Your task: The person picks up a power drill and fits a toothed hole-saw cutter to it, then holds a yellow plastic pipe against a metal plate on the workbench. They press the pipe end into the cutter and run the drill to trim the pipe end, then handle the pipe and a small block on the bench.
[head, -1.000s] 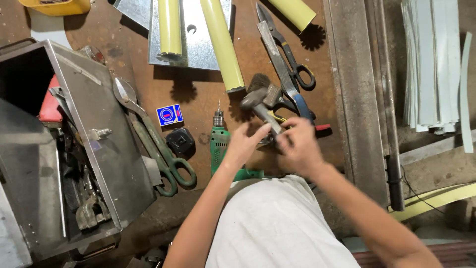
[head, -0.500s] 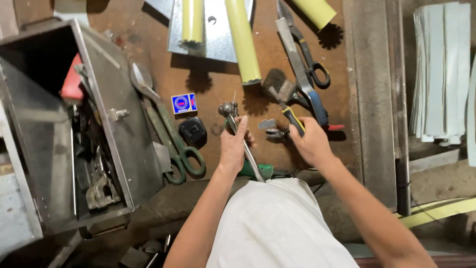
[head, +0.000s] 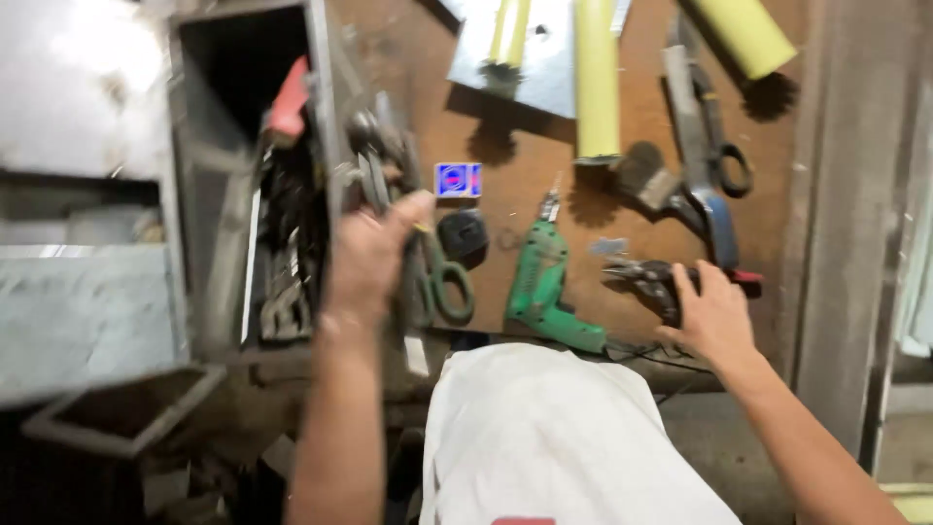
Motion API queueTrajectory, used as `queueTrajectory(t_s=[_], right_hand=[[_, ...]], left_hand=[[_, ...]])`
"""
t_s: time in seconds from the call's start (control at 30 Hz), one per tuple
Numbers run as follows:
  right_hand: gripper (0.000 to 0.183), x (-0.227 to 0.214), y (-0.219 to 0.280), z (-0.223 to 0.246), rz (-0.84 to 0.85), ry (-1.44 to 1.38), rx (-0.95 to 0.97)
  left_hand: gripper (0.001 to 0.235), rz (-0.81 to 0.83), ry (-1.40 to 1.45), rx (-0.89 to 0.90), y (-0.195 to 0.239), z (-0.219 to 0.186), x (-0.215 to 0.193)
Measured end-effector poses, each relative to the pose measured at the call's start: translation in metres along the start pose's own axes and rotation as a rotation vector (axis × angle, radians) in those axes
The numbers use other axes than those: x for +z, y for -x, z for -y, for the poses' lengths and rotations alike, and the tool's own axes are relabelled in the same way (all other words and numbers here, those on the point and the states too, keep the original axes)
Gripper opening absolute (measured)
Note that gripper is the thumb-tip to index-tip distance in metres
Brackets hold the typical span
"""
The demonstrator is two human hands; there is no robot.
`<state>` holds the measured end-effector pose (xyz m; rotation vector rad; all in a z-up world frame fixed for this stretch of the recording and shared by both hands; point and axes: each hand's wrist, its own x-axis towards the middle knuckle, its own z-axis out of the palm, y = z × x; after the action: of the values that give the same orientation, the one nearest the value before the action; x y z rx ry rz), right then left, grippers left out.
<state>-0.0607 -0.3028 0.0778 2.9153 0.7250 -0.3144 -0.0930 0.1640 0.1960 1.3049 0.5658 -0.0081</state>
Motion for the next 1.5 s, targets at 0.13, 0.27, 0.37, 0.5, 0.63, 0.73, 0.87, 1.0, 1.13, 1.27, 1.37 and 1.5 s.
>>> queueTrajectory(t_s=[0.13, 0.27, 0.37, 0.5, 0.63, 0.73, 0.87, 1.0, 1.13, 1.27, 1.37, 1.5], right_hand=[[0.113, 0.002, -0.007, -0.004, 0.012, 0.072, 0.007], [0.111, -0.009, -0.011, 0.005, 0.137, 0.127, 0.103], [0.101, -0.02, -0.011, 0.009, 0.215, 0.184, 0.166], [0.095, -0.01, -0.008, -0.008, 0.183, -0.082, 0.256], [0.075, -0.071, -0.011, 0.031, 0.335, -0.857, 0.548], [0.047, -0.116, -0.021, 0.074, 0.337, -1.57, 0.279], [0.036, -0.145, -0.042, 0.131, 0.401, -1.8, 0.169], [0.042, -0.168, -0.047, 0.166, 0.399, -1.873, 0.106], [0.035, -0.151, -0.044, 0.162, 0.442, -1.85, 0.025], [0.036, -0.167, -0.044, 0.164, 0.496, -1.641, -0.059], [0.035, -0.168, -0.056, 0.149, 0.382, -1.446, -0.267], [0.043, -0.106, -0.11, 0.044, -0.131, -0.718, 0.191]], left_hand=[[0.032, -0.12, -0.462, 0.471, -0.019, -0.038, -0.074], [0.038, -0.467, -0.776, 0.2, -0.059, 0.006, -0.143], [0.043, -0.528, -0.842, 0.247, -0.082, 0.057, -0.183], [0.039, -0.491, -0.974, 0.114, -0.061, 0.062, -0.179], [0.034, -0.61, -1.031, 0.374, -0.007, 0.02, -0.116], [0.031, -0.443, -0.614, 0.44, 0.027, -0.006, -0.024], [0.069, 0.06, -0.44, 0.392, 0.051, -0.008, 0.056], [0.076, 0.164, -0.242, 0.379, 0.053, 0.007, 0.06], [0.066, 0.21, -0.378, 0.431, 0.052, 0.01, 0.035], [0.053, 0.426, 0.097, 0.352, 0.04, 0.043, 0.038], [0.051, 0.399, 0.468, 0.15, 0.047, 0.047, 0.038], [0.042, 0.165, 0.53, 0.027, 0.057, 0.007, 0.017]])
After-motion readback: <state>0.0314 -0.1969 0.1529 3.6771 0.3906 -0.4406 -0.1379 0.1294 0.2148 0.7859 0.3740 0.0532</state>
